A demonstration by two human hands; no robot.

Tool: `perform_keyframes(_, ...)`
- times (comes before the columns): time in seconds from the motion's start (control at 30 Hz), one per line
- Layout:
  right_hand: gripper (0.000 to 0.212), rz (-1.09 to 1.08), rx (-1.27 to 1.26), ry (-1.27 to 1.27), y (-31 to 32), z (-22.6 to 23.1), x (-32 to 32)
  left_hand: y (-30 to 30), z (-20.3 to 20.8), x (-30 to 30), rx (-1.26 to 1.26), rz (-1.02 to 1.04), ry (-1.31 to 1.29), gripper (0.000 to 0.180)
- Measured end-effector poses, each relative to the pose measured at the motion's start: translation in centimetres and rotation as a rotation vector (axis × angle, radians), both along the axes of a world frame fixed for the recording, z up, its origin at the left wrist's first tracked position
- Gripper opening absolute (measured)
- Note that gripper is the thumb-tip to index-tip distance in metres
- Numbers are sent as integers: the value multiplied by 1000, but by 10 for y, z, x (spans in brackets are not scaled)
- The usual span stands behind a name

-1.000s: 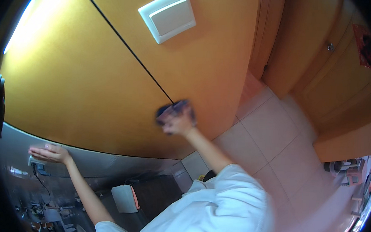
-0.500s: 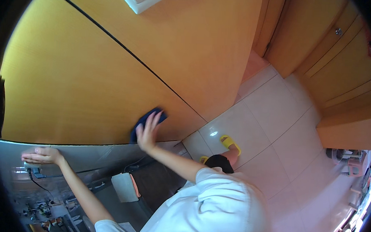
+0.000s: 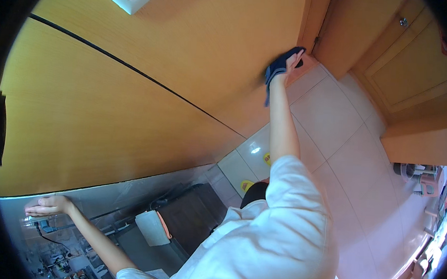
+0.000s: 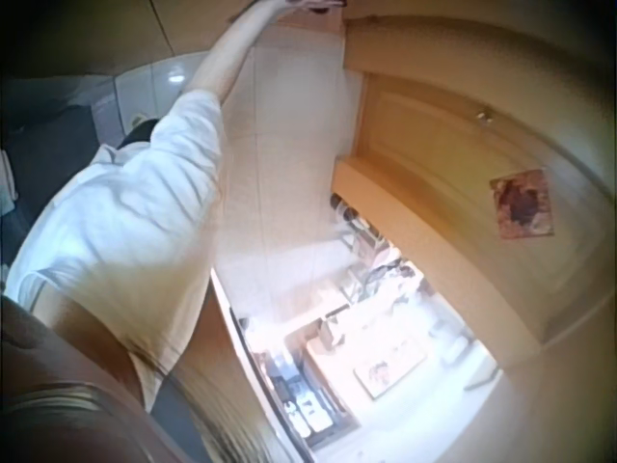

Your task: The person wipes a wooden door with a cartoon rabbit sticker and a light switch using a dark cloth. They then wipe the adjacent wall and a wooden wardrobe door, moving around the room to clean different sections.

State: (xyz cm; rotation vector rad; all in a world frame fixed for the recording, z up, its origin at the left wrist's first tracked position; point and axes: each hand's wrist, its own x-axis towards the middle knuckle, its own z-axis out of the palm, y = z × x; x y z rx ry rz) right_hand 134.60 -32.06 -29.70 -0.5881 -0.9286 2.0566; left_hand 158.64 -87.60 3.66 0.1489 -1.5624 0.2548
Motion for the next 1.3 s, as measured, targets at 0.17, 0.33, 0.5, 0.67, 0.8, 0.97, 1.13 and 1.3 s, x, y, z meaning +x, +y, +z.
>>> perform_keyframes(0.17, 57, -228, 204, 177, -118, -91, 21, -3, 3, 6, 47, 12, -2, 59)
perform_keyframes(0.33, 59, 533, -1187, -86, -391, -105, 177, 1, 3, -9, 45, -11, -19, 60)
perform_keyframes(0.5, 50, 1055, -1510, -157, -371, -101, 170, 3, 6, -12, 27, -21, -9, 61)
perform_keyframes(0.67, 43, 847, -873, -150, -143, -189, 64, 0, 7, 0, 77, 4, 12, 62)
perform_keyframes(0.8, 45, 544, -541, -62, 17, -205, -10, 3, 5, -9, 107, -21, 31, 61)
perform_keyframes(0.97, 74, 121, -184, 190, -26, -203, -8, -9, -1, 22, 115, 30, 16, 61)
perform_keyframes(1.13, 74, 46, -761, -78, -210, -321, 68, 11, 16, -43, 100, -147, 32, 61)
perform_keyframes(1.3, 68, 807, -1462, -510, -416, -189, 226, -2, 1, -1, 97, -32, 17, 60)
